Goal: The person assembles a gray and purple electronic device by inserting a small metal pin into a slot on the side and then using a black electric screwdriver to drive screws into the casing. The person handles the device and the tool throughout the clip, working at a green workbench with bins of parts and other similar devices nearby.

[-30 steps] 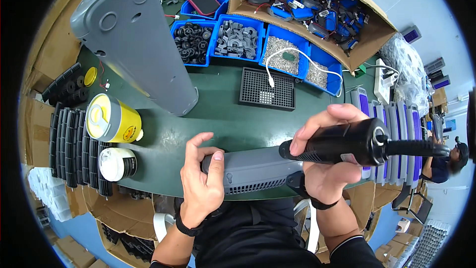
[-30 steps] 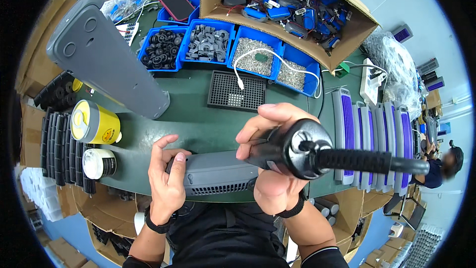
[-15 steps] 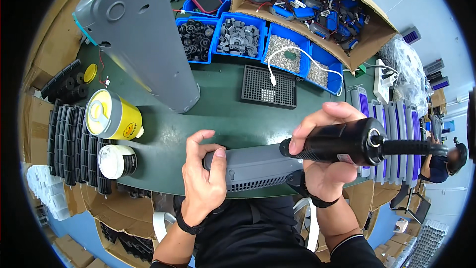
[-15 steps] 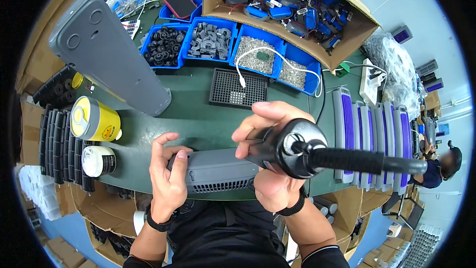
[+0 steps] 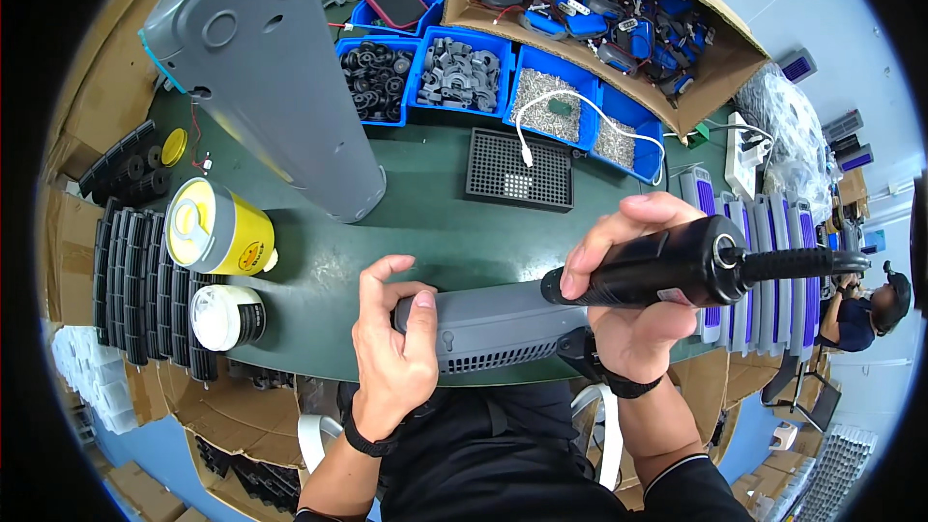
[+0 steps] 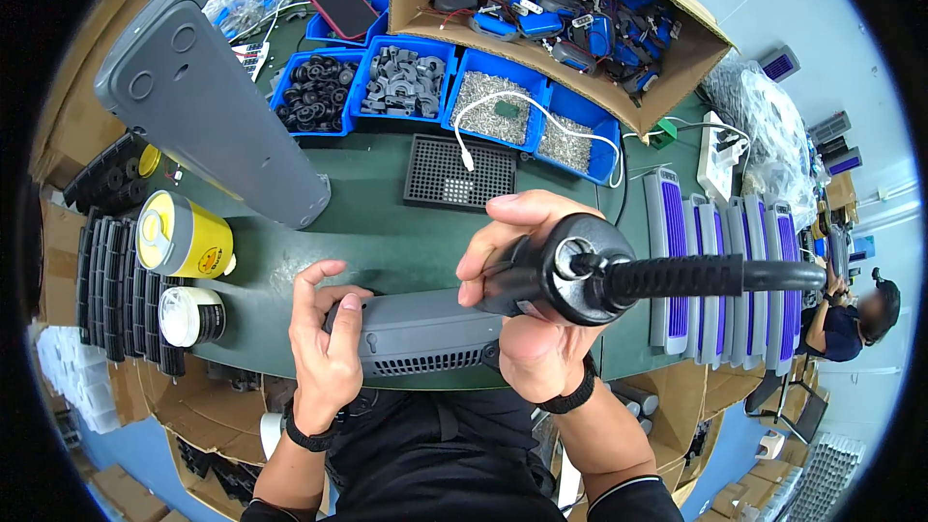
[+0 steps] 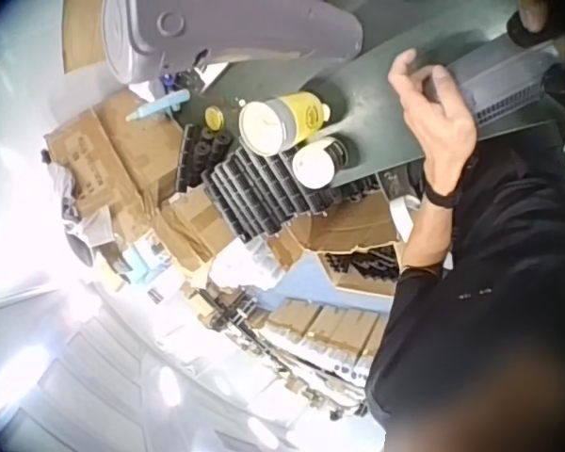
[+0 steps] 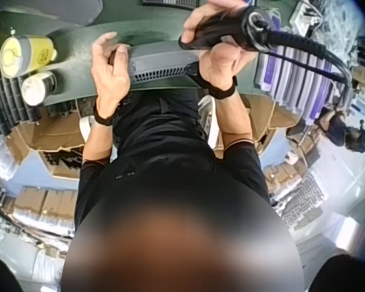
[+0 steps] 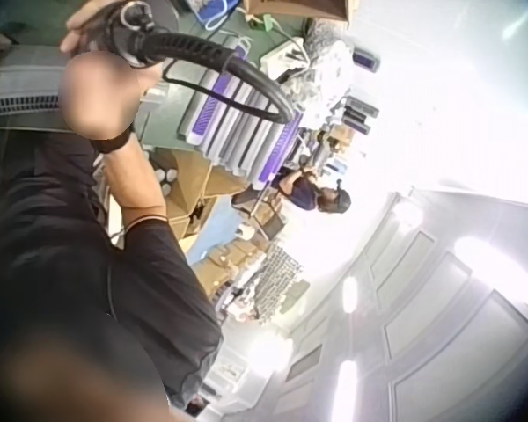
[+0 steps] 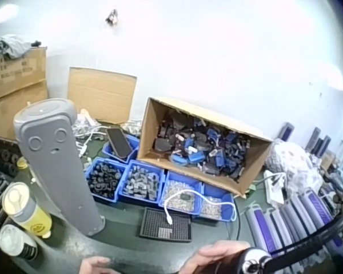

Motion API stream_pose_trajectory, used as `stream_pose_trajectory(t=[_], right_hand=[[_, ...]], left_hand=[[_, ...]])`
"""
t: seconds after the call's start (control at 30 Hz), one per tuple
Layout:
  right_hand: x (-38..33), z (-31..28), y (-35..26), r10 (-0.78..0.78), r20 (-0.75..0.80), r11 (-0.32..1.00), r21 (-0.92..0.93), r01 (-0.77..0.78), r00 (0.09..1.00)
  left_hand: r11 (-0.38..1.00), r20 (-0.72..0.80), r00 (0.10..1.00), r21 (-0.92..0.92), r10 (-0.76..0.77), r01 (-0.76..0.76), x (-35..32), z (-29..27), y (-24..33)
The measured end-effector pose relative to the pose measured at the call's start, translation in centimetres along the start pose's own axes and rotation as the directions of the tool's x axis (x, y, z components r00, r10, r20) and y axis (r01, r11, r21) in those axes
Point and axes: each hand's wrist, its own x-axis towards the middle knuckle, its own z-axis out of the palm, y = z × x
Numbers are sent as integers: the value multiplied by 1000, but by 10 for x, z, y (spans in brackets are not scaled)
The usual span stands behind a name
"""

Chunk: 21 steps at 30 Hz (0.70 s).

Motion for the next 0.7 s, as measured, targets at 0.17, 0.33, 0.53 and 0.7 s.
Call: stream_pose_trajectory(t=[0.17, 0.33, 0.53, 0.7], right_hand=[[0, 7, -2, 83, -107, 987, 148, -67, 991], [6, 0, -6, -63, -64, 985, 156, 73, 996], [20, -56, -16, -277, -43, 956, 85, 279, 960], [21, -60, -17, -153, -148, 987, 21, 158, 977]], left_hand=[[1000, 11, 1000, 12, 12, -12, 1, -1, -3], [997, 20, 1000, 72, -24, 22, 4, -6, 0], [999, -10, 1000, 51, -16, 17, 10, -41, -10], [997, 8, 999, 62, -37, 36, 13, -44, -9]])
